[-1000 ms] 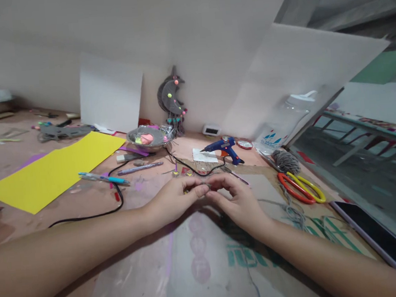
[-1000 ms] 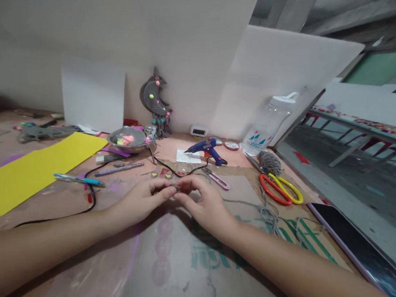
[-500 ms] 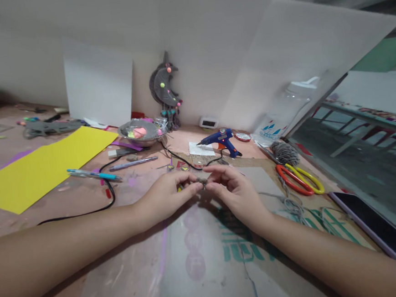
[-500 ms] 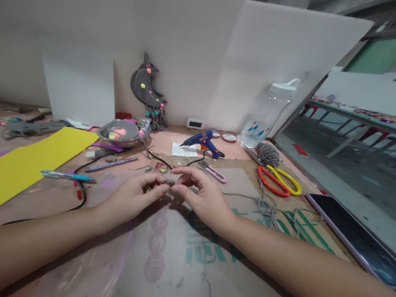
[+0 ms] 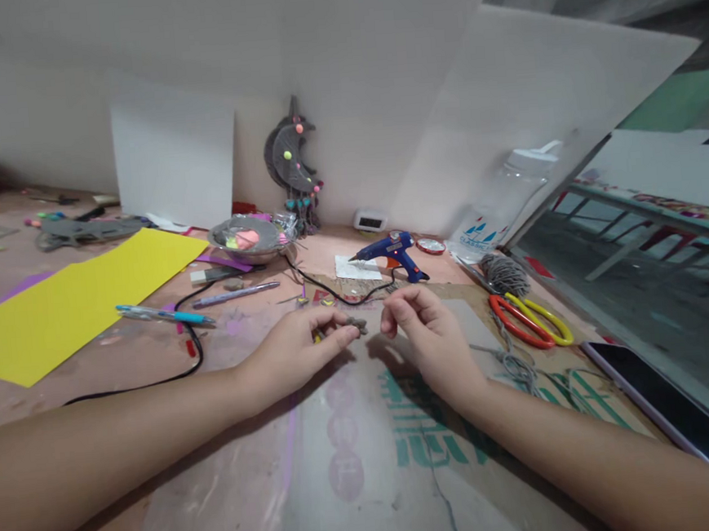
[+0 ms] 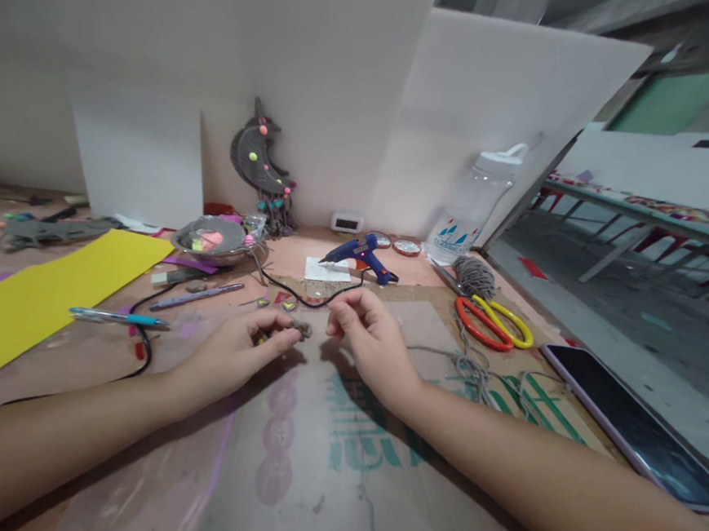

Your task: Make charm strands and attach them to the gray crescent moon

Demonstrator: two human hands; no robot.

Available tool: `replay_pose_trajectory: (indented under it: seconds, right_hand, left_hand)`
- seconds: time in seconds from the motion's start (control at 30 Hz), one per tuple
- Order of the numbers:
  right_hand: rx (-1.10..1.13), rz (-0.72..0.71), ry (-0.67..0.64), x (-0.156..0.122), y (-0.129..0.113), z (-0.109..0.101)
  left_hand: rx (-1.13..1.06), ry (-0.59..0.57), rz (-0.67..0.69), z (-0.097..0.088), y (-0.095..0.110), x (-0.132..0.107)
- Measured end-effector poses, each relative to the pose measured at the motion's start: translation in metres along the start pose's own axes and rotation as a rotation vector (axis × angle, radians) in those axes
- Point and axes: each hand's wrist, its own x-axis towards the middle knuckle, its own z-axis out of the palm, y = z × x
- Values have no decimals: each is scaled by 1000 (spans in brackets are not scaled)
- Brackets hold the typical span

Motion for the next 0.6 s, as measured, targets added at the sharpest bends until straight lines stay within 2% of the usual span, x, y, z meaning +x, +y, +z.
replay_pose_trajectory:
  seconds: [0.1, 0.23, 0.43, 0.6]
  right_hand:
    - [-14, -24, 46, 2, -3, -2]
    - [-86, -34, 0, 0, -5, -2]
    - [59, -5, -56, -1, 0, 1]
    - [90, -15, -82, -2, -2, 2]
  left_hand:
    - [-57, 20, -29, 1, -2, 0]
    - [-66, 36, -41, 0, -1, 1]
    - [-48, 34, -40, -1, 0, 2]
    - [-31, 41, -46, 0, 0, 2]
